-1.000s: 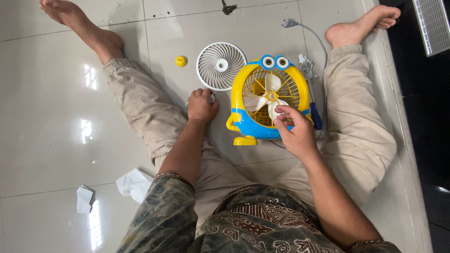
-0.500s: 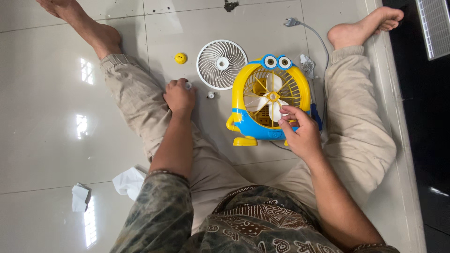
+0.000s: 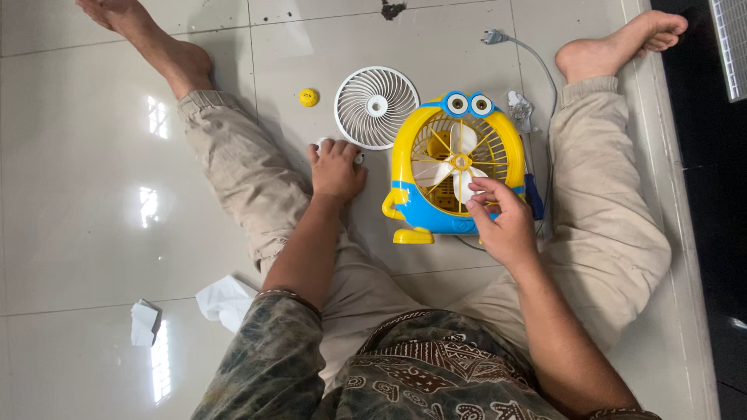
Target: The person disassembles a small yellow and blue electric fan by removing the front grille and fan blades, then reassembles it by placing the blades and grille back and securing them with a screwdriver. The person uses a screwdriver to tighten the central screw and adjusts the fan components.
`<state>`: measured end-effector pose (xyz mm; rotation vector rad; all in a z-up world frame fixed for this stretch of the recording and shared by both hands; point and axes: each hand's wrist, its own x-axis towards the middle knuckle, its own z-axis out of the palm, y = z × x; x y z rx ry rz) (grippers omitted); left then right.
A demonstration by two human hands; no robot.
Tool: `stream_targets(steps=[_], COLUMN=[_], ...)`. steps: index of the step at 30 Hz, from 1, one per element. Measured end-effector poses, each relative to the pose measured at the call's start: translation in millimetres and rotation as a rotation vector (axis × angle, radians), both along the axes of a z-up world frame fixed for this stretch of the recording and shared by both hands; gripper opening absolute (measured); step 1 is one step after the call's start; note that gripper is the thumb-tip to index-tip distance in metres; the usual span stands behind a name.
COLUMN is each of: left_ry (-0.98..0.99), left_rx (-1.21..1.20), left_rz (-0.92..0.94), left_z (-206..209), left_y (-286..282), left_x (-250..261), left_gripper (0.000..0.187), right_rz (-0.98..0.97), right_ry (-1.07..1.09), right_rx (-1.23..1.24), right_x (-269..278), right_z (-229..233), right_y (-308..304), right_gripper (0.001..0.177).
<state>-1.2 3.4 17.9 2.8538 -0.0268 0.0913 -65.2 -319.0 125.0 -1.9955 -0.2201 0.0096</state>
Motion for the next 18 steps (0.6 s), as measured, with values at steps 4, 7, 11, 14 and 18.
stream_targets(steps=[4, 7, 11, 14, 18], left_ry=[-0.055, -0.071, -0.070, -0.082, -0.116], left_rx=[0.037, 0.013, 0.014, 0.006, -0.075], left_rz=[-0.002, -0.002, -0.010, -0.010, -0.007], left_z=[-8.1, -15.9, -28.9, -38.5, -38.8], left_y=[-8.1, -5.2, -2.1, -0.5, -2.4], left_x=[0.4, 3.2, 4.5, 4.2, 6.8], left_gripper=[0.025, 0.021, 0.022, 0.024, 0.024], right_rz=[0.008, 0.002, -0.020, -0.021, -0.019], right_ry=[-0.006, 0.000, 0.003, 0.008, 0.035], right_rx=[0.004, 0.002, -0.013, -0.003, 0.011], right_x=[-3.4, -2.9, -4.6, -7.0, -4.2], right_z=[2.1, 1.5, -1.7, -4.7, -5.0], right_y=[-0.6, -4.1, -9.8, -10.4, -9.1], right_gripper=[0.036, 0.036, 0.037, 0.036, 0.036])
